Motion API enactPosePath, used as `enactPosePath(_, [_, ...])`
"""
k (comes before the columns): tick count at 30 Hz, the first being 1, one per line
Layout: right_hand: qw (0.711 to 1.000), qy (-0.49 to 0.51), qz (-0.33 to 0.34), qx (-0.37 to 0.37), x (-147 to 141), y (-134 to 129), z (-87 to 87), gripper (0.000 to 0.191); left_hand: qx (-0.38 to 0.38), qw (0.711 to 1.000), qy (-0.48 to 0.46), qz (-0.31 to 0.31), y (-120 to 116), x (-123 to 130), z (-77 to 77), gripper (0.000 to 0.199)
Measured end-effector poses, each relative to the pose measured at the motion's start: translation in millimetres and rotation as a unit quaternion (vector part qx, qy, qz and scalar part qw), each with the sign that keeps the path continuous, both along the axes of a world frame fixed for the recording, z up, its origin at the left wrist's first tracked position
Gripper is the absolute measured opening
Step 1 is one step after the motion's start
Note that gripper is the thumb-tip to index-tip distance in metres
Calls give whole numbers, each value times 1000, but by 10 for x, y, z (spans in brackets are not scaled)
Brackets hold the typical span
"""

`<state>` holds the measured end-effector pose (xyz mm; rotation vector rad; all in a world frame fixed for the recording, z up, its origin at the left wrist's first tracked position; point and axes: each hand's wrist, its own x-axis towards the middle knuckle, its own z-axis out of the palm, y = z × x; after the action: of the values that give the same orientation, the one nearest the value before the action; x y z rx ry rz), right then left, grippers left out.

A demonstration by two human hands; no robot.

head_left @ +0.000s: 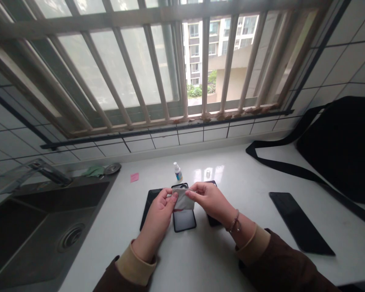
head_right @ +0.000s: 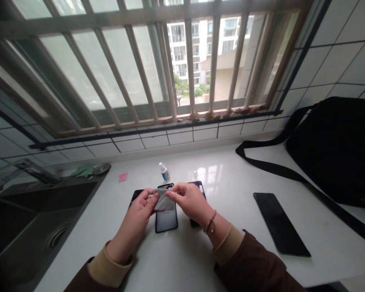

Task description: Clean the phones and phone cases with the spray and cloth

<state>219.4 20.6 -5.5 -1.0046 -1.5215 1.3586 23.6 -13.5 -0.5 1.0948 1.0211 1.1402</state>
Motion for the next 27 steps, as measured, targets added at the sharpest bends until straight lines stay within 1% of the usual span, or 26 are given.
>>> enactPosePath(3, [1000,-12,-5,12,5,-23,25,34,-1,1000,9,8,-7,8,24,41])
enactPosePath(7, [997,-53,-31,49,16,-37,61,32,-7,999,29,-17,-18,11,57,47])
enactPosePath(9, [997,-47,-37,48,19,-30,71,29,0,999,34,-17,-12,4,57,46])
enactPosePath(10, [998,-37,-39,39,18,-23,71,32,5,999,35,-12,-8,-1,54,46])
enactPosePath(12, [999,-17,-48,20,13,-8,57,44,8,999,34,6,2,-8,48,48])
enactPosePath(13, [998,-9,-54,13,9,0,44,47,6,999,31,15,6,-9,47,50])
enactPosePath(15, [997,4,-71,8,0,8,14,42,2,1000,24,20,8,-7,48,53])
enactPosePath(18, [996,5,-87,25,-11,-3,-8,31,-3,1000,10,13,3,-2,48,54])
enactPosePath(20, [995,-4,-84,57,-10,-28,12,27,-10,1000,0,12,-1,0,42,53])
enactPosePath(22, [990,-27,-68,119,-3,-63,58,22,-18,1000,-15,16,-1,0,34,51])
enactPosePath(25, [971,-68,-31,227,13,-117,140,12,-23,998,-50,6,-2,6,31,52])
enactPosePath(27, [962,-71,-11,263,21,-143,176,6,-23,997,-70,-5,-4,15,39,54])
